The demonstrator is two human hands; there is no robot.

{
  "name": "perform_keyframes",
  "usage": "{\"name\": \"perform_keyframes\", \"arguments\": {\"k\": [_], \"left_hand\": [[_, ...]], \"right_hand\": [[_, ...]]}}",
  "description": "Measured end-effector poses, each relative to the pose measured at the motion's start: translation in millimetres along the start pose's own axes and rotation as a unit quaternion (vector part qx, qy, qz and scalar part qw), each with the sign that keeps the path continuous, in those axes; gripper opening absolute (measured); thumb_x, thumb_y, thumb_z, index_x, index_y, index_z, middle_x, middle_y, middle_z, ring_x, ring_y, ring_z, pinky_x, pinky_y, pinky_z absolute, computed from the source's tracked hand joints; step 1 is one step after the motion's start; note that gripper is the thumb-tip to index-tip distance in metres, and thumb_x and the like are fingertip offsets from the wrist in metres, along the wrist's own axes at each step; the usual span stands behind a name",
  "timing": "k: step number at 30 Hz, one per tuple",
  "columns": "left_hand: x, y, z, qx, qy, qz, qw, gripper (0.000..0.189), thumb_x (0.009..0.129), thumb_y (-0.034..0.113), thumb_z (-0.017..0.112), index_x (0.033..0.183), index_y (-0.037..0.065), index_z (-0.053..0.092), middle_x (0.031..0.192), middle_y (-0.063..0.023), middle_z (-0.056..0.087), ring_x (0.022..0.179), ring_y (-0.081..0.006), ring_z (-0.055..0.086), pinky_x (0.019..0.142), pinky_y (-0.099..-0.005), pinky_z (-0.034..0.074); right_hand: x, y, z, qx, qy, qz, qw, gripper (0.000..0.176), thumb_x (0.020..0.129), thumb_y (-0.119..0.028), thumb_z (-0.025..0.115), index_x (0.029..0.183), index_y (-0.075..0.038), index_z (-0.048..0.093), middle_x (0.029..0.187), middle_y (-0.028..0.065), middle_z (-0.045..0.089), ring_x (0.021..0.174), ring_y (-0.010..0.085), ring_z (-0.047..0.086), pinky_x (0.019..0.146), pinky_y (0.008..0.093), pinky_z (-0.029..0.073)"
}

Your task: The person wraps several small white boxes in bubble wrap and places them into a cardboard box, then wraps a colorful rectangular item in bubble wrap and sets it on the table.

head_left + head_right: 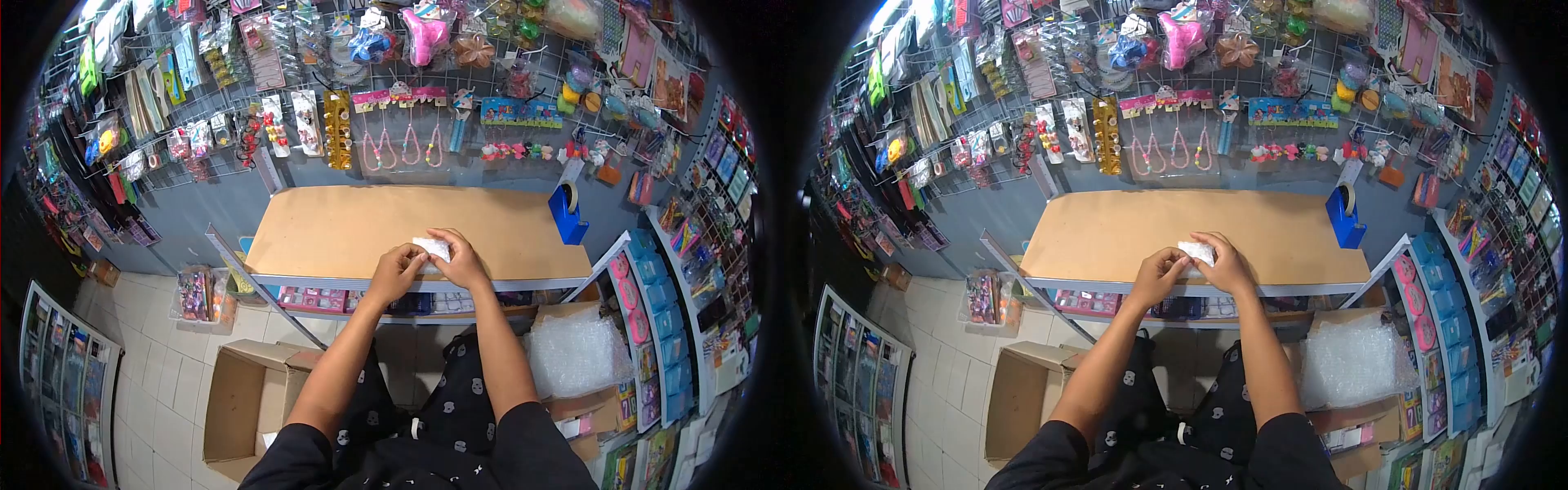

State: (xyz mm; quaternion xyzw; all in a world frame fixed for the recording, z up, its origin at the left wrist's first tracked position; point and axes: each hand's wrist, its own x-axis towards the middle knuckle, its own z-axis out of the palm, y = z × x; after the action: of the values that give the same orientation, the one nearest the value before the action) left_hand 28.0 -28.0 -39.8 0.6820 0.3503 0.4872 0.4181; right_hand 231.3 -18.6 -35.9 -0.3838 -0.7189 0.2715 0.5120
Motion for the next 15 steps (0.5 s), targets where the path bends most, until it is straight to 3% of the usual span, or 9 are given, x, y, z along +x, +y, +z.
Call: {"name": "perform_keyframes", "arguments": {"k": [2, 5, 8, 11, 15], "left_hand": [[0, 2, 0, 0.023, -0.010, -0.014, 1.000, 0.018, 0.104, 0.017, 0.069, 0.109, -0.001, 0.070, 0.090, -0.0031, 0.068, 0.075, -0.0058, 0.060, 0.064, -0.0254, 0.049], [-1, 11, -1, 0.077, -0.005, 0.007, 0.997, 0.018, 0.103, 0.017, 0.071, 0.108, -0.001, 0.071, 0.092, -0.0048, 0.069, 0.076, -0.0071, 0.061, 0.066, -0.0258, 0.050], [-1, 13, -1, 0.121, 0.003, 0.033, 0.992, 0.020, 0.101, 0.018, 0.073, 0.107, 0.000, 0.073, 0.089, -0.0066, 0.067, 0.075, -0.0091, 0.061, 0.067, -0.0270, 0.050], [-2, 25, 1, 0.121, 0.005, 0.024, 0.992, 0.021, 0.101, 0.018, 0.073, 0.108, -0.001, 0.074, 0.086, -0.0105, 0.070, 0.072, -0.0138, 0.066, 0.066, -0.0289, 0.054], [1, 23, 1, 0.086, -0.003, 0.028, 0.996, 0.024, 0.100, 0.016, 0.073, 0.118, 0.000, 0.073, 0.091, -0.0116, 0.075, 0.072, -0.0152, 0.071, 0.067, -0.0290, 0.057]], "right_hand": [[1, 1, -1, 0.013, -0.007, -0.017, 1.000, 0.048, 0.086, -0.005, 0.081, 0.132, -0.004, 0.067, 0.127, 0.0114, 0.066, 0.122, 0.0228, 0.064, 0.103, 0.0349, 0.052], [0, 9, -2, 0.173, -0.009, 0.031, 0.984, 0.036, 0.088, -0.006, 0.080, 0.123, -0.004, 0.070, 0.127, 0.0108, 0.065, 0.120, 0.0213, 0.064, 0.102, 0.0340, 0.052], [2, 14, -5, 0.079, 0.000, 0.039, 0.996, 0.023, 0.092, -0.010, 0.078, 0.113, -0.003, 0.072, 0.126, 0.0093, 0.064, 0.117, 0.0189, 0.063, 0.097, 0.0321, 0.052], [1, 16, -2, 0.101, 0.011, 0.016, 0.995, 0.012, 0.097, -0.013, 0.074, 0.102, -0.002, 0.072, 0.125, 0.0089, 0.064, 0.114, 0.0166, 0.062, 0.093, 0.0308, 0.051], [1, 21, -3, 0.190, 0.054, 0.029, 0.980, 0.011, 0.101, -0.013, 0.071, 0.104, -0.002, 0.069, 0.124, 0.0066, 0.065, 0.110, 0.0135, 0.061, 0.093, 0.0295, 0.051]]}}
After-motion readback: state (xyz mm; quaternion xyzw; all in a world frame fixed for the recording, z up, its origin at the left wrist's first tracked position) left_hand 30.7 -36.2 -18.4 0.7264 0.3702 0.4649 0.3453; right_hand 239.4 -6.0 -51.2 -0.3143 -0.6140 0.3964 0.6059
